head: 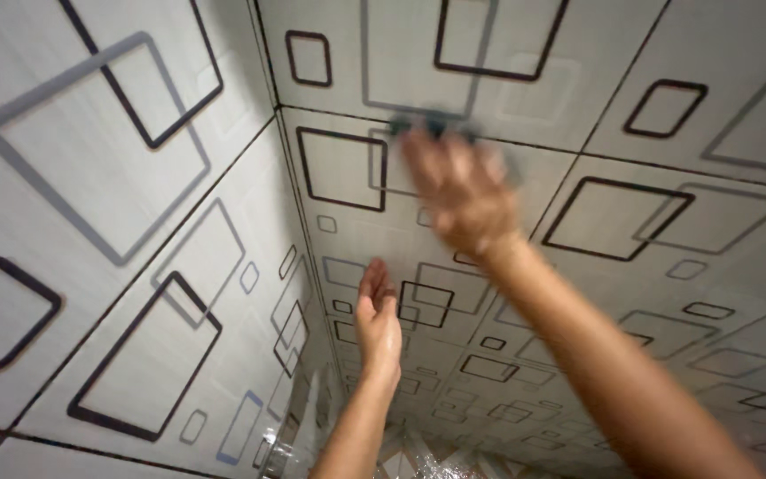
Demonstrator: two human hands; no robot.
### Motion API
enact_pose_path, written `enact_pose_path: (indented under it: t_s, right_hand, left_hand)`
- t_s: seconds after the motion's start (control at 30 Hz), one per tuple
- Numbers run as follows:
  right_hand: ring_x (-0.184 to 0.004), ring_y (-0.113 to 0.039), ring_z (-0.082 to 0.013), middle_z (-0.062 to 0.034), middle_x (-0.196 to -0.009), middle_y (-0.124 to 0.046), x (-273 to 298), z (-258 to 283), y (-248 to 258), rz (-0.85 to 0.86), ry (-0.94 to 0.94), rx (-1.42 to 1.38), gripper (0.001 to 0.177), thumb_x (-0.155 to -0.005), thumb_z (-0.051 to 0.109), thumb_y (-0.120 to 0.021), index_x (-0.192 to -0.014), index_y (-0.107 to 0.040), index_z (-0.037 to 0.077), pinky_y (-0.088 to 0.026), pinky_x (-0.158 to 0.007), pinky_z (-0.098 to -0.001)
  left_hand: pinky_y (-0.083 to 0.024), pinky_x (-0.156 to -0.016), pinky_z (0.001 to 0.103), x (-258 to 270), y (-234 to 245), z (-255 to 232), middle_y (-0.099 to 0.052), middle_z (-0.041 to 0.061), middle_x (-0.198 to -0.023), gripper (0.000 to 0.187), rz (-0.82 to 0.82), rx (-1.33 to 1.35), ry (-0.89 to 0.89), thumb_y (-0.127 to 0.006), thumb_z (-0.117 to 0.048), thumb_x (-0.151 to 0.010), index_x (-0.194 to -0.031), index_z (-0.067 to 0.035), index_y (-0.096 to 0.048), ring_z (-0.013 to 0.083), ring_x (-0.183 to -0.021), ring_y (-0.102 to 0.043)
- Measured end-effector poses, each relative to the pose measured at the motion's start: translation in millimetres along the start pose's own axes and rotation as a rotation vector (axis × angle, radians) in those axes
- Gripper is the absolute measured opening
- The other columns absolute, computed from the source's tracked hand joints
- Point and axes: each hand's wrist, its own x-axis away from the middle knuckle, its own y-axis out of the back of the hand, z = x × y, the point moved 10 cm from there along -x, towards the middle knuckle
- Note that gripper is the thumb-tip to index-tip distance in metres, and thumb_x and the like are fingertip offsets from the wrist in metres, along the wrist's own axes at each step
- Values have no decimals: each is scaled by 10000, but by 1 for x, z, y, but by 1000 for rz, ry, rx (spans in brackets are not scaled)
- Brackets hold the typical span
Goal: The person prepares soapy water in a basin using detergent and a scoop, then scrubs the bathroom wall tiles with a cloth, repeatedly dipping the cloth back into the basin.
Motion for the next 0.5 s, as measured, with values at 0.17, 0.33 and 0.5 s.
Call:
enact_pose_path:
  t_s: [0.17,0.33,0.5]
  right_hand:
    - [-1278,-426,-219,-58,-1480,-476,112,125,39,349,549,-376,460,-899,291,-598,-1344,-630,181,-350,-1084,-347]
    - [-1325,-404,-259,-46,-1517,-464,130,123,38,403,658,-421,407,-853,329,-646,-1233,-668,183,-282,-1121,-416]
    - [-1347,-348,-284,-35,-1572,-400,17,34,-9,167,339,-174,424,-951,272,-720,-1368,-662,229,-236,-1180,-457]
  left_hand:
    - [-314,-1127,304,-5,14,1,-432,64,-1504,489,-10,8,41,-480,-107,-966,-1444,-59,-390,178,-1385,-412]
    - [-315,-1112,298,-10,30,4,-452,58,-1497,481,-35,-47,83,-487,-119,-963,-1437,-77,-415,171,-1371,-427]
    - [-331,-1104,301,-14,40,10,-503,71,-1472,481,-40,-49,8,-487,-81,-936,-1415,-55,-457,182,-1348,-473]
